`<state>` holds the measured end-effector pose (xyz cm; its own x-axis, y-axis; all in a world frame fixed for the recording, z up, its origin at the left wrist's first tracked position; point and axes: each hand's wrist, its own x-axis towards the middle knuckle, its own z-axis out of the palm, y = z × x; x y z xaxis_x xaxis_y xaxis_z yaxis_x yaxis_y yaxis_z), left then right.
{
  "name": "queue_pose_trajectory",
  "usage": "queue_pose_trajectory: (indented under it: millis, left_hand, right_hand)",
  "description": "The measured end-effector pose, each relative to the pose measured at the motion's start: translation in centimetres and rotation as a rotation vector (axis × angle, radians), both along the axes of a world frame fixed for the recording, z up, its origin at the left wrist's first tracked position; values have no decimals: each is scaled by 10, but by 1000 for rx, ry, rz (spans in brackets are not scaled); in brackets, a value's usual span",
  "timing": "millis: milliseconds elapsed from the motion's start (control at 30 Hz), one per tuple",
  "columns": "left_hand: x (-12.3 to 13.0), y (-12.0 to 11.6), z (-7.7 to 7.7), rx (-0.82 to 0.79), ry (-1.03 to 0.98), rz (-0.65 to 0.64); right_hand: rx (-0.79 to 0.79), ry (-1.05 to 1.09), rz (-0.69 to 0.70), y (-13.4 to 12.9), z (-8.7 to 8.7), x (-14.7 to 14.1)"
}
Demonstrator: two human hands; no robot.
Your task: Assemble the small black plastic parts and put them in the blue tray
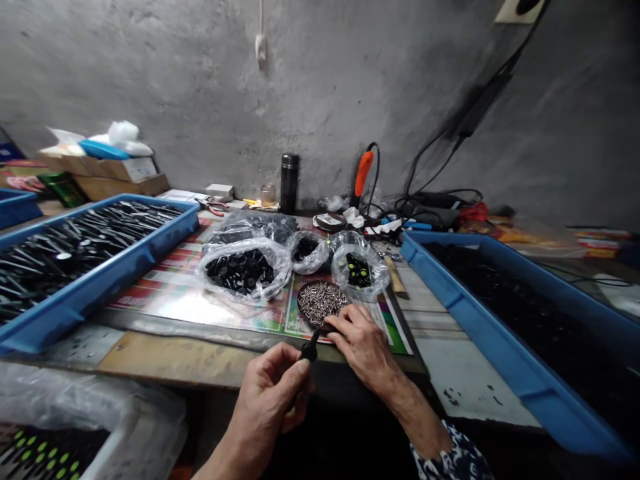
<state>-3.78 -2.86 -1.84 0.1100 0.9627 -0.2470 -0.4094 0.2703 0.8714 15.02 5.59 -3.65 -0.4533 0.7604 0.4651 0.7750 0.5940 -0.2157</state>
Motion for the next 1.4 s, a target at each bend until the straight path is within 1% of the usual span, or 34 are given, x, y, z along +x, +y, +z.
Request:
queue_pose_trajectory:
  millis: [267,533,733,833,967,1100,1167,1267,1400]
  left_hand:
    - [-2,4,-3,-12,-23,8]
    - [3,5,-4,-43,-61,9]
    - [3,3,-4,-51,-46,17]
    - [3,2,-5,-57,-34,26]
    - [5,2,-3,-45,-19,33]
    - [9,1,1,-4,-27,37]
    - [12,1,3,5,-32,36]
    - [16,-1,4,21,-19,31]
    - [18,-2,6,32,11,36]
  right_hand:
    - [21,51,51,3,1,-2]
    - [-55,92,118,8,6,-5]
    - [-91,113,128,14,5,-5]
    - [-97,153,136,13,7,-4]
    - [-99,254,151,-2,17,-2]
    - [-172,459,223,-30,29,-6]
    - [-184,520,240,-43,32,-10]
    - [-126,552,245,-56,32,-16]
    - [-50,526,236,-60,30,-18]
